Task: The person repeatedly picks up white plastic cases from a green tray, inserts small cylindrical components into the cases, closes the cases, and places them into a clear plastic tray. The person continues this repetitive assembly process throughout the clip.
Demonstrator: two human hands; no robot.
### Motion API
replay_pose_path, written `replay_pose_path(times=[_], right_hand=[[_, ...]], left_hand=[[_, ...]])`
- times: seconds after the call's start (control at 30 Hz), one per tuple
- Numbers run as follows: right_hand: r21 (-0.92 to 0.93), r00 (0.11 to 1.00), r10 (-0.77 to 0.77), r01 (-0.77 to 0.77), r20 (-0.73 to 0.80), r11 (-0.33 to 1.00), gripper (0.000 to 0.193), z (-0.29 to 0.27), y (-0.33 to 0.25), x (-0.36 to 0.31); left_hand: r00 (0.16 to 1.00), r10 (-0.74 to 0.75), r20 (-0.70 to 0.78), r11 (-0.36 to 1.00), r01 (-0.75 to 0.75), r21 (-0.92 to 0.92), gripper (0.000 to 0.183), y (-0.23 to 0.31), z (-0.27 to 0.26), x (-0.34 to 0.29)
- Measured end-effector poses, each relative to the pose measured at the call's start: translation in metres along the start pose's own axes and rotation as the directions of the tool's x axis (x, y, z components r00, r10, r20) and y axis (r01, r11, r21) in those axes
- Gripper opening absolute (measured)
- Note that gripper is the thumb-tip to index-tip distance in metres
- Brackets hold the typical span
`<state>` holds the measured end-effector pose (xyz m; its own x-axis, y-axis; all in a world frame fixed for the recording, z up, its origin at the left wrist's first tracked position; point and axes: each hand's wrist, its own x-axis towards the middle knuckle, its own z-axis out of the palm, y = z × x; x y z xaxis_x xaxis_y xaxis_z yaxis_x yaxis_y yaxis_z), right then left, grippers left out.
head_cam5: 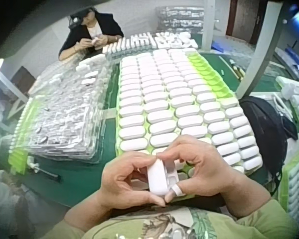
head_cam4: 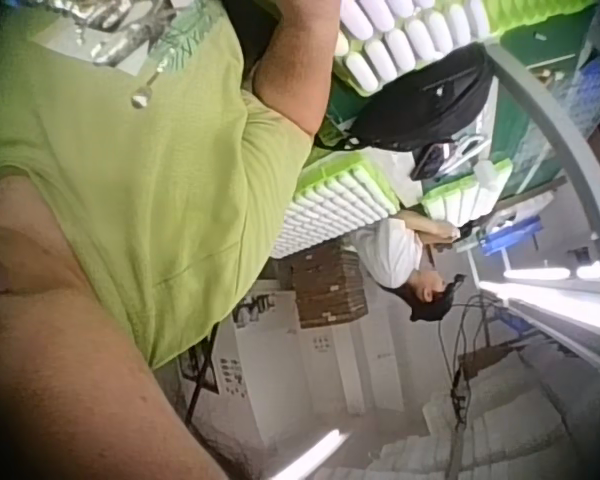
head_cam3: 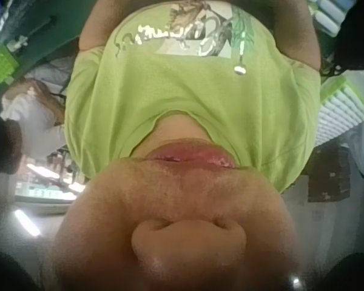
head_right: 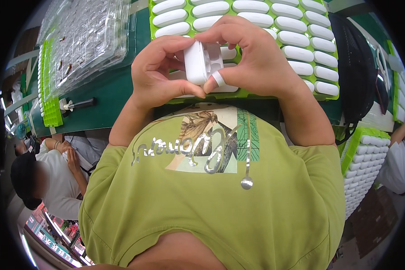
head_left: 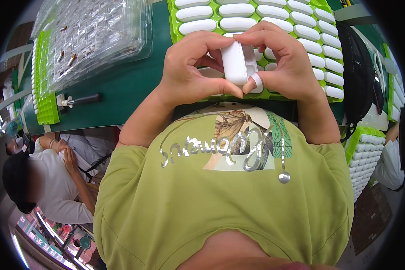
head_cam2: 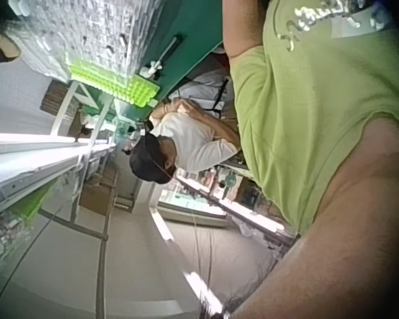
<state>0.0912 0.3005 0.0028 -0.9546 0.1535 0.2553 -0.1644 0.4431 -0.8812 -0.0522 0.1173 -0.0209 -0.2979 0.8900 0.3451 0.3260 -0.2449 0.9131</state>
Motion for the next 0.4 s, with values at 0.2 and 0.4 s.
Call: replay_pose_path(times=[0.2,0.4], right_hand=[[0.033,0.999,-0.043,0.044,-0.032,0.999,0.054,0.005,-0.001,0.000],[0.051,0.993,-0.109,0.112,-0.051,0.992,0.049,-0.002,0.014,0.001]], left_hand=[[0.997,-0.060,-0.040,0.971,0.049,-0.233,0.086,-0.008,0.000,0.003],[0.999,-0.038,0.028,0.999,0.039,-0.028,0.105,-0.018,-0.008,0.014]])
